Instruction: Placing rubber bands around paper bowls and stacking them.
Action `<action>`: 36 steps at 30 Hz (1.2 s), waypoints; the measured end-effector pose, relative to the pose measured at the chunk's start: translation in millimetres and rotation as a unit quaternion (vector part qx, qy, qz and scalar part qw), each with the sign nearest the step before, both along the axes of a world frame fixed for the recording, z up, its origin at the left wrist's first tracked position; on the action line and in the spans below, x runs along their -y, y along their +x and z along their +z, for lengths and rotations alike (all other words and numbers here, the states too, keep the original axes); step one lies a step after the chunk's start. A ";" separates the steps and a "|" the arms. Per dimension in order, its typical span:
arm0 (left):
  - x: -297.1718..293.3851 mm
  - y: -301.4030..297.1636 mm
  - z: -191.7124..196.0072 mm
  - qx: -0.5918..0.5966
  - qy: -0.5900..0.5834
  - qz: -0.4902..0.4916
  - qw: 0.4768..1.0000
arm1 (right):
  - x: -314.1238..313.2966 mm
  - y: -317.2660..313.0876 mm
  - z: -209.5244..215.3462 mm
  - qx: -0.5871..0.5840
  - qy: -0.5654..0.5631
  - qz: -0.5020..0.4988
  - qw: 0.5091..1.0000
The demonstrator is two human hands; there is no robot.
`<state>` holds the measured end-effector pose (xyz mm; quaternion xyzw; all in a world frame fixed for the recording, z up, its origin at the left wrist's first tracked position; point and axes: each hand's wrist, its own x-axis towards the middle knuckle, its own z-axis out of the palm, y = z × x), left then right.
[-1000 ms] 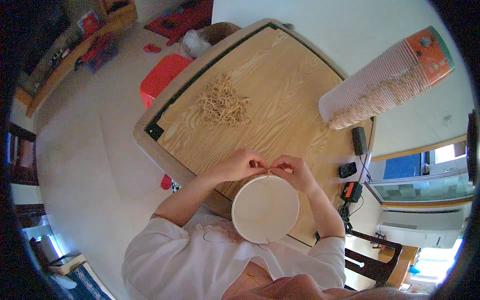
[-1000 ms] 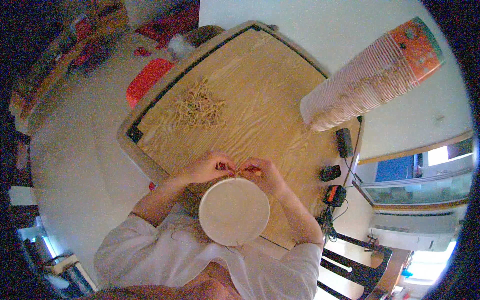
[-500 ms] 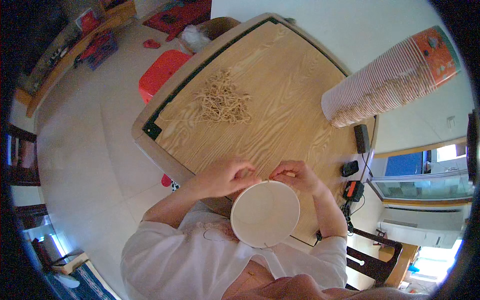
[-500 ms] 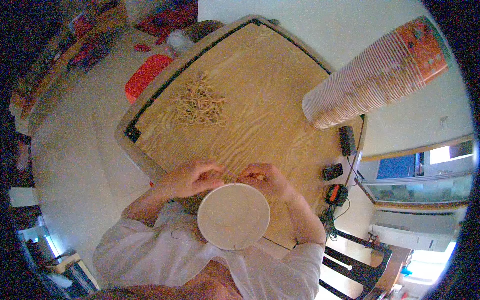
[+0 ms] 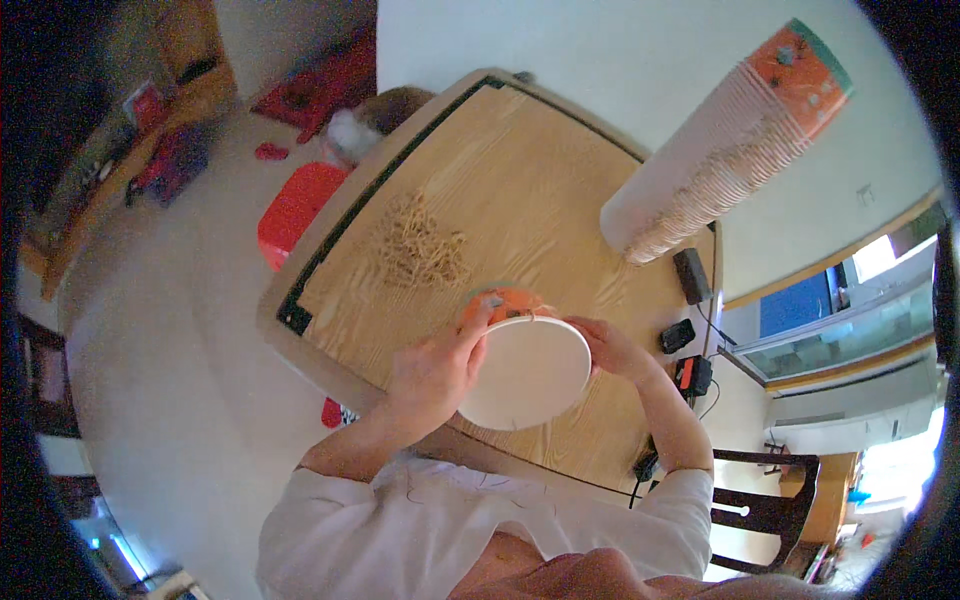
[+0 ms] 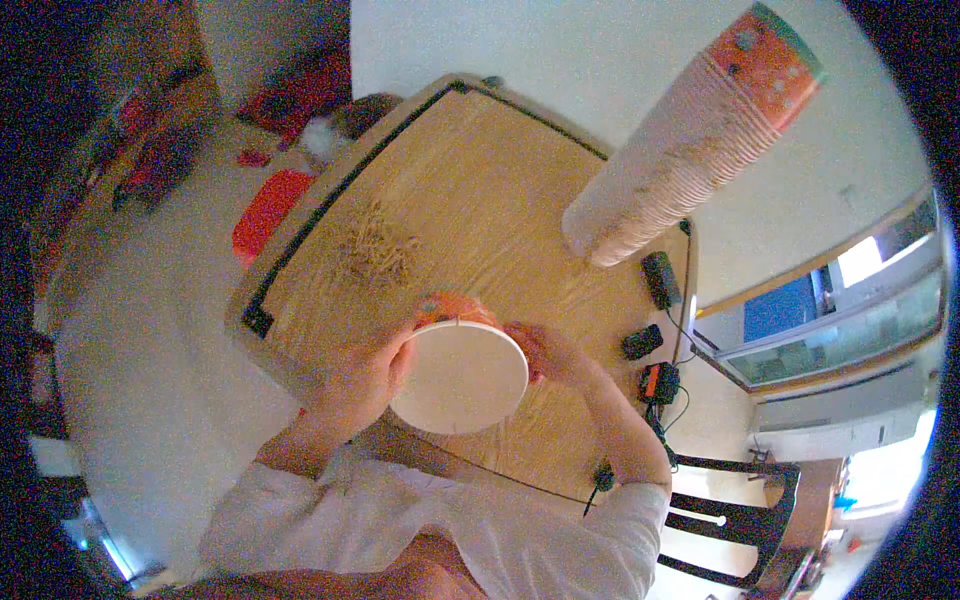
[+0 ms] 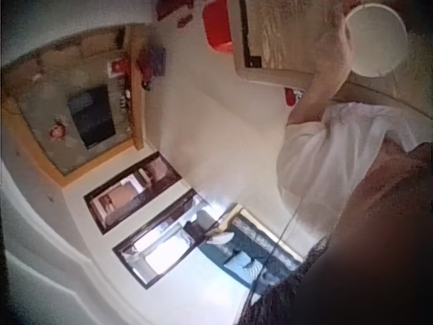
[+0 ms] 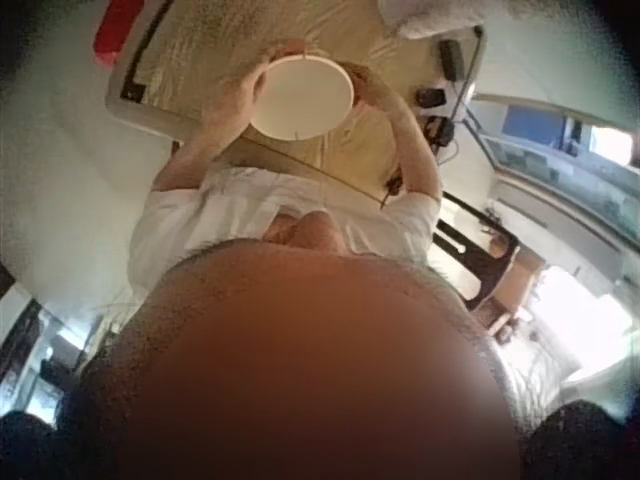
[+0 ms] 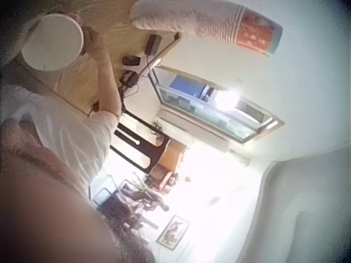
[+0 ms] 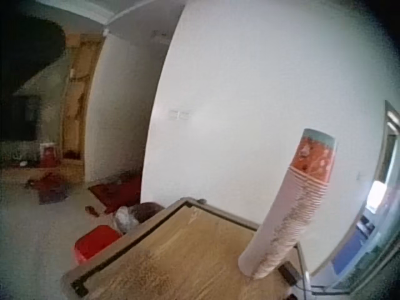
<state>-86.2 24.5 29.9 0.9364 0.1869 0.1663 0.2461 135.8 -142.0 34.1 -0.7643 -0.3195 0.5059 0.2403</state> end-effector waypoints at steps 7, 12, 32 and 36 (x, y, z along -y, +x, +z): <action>-2.6 57.7 60.6 0.229 0.031 -0.043 0.972 | 24.2 21.4 59.2 -0.033 0.288 -0.180 0.940; -9.1 151.8 146.1 0.381 -0.110 -0.171 0.902 | 30.2 53.0 159.2 0.351 0.500 -0.179 0.771; -17.4 464.0 341.5 0.340 -0.161 -0.338 0.863 | 39.2 286.9 331.1 0.534 0.551 -0.114 0.631; -8.1 442.3 311.2 0.316 -0.194 -0.337 0.866 | 47.8 289.8 309.5 0.509 0.550 -0.094 0.656</action>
